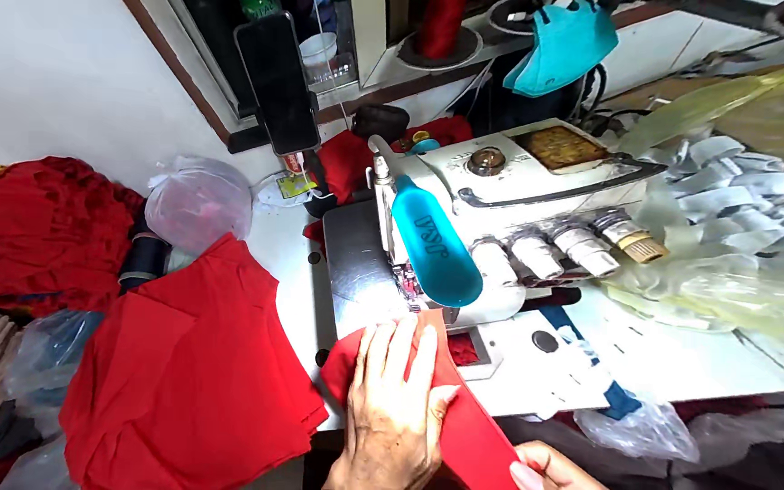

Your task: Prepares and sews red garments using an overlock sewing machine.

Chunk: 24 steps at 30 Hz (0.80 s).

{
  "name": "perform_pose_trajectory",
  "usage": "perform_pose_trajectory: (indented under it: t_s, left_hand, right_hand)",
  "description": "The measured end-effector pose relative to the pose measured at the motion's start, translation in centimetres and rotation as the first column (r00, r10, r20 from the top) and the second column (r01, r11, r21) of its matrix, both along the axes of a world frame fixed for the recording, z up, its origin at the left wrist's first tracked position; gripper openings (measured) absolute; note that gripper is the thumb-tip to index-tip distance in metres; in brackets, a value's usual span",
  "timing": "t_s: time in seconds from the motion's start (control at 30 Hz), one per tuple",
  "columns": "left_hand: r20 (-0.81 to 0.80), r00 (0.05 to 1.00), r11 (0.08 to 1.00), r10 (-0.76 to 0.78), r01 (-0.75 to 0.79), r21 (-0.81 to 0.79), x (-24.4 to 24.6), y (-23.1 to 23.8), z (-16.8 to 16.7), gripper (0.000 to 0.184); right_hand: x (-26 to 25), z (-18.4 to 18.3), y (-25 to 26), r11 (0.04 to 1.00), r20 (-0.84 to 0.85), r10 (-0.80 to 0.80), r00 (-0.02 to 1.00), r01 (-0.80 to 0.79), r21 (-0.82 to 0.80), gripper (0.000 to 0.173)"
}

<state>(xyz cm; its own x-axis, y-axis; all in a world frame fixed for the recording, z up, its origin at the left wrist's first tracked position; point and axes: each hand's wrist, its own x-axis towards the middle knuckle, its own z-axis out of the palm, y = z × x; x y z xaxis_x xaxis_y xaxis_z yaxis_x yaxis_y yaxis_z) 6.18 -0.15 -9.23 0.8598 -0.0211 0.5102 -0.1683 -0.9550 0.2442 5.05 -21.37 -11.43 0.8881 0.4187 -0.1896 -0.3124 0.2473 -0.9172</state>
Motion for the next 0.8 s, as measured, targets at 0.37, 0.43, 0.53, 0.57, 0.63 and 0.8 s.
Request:
perform_pose_trajectory:
  t_s: [0.37,0.43,0.53,0.57,0.63,0.8]
  left_hand:
    - [-0.037,0.992,0.993,0.121,-0.121,0.010,0.3,0.3,0.9,0.046]
    - [-0.044,0.991,0.992,0.124,-0.124,0.007,0.4,0.3,1.0,0.045]
    - [-0.059,0.991,0.992,0.124,-0.124,0.001,0.4,0.3,1.0,0.046]
    - [-0.057,0.991,0.993,0.119,-0.119,0.005,0.4,0.4,1.0,0.046]
    - [-0.066,0.992,0.994,0.110,-0.110,0.009,0.3,0.5,1.0,0.046]
    - [-0.052,0.996,0.997,0.077,-0.077,0.008,0.4,1.1,1.0,0.043]
  right_hand:
    - [2.4,0.9,0.2,0.997,-0.081,-0.023,0.996,0.029,0.071,0.023]
    - [2.6,1.1,0.3,0.998,-0.094,-0.028,0.995,0.033,0.057,0.023]
    - [2.8,1.1,0.3,0.997,-0.103,-0.038,0.994,0.044,0.056,0.024]
    - [2.7,1.1,0.3,0.997,-0.104,-0.040,0.994,0.047,0.057,0.023]
    - [2.4,1.0,0.3,0.997,-0.110,-0.042,0.993,0.050,0.067,0.023]
    - [1.3,0.9,0.7,0.995,-0.132,-0.044,0.990,0.056,0.088,0.021]
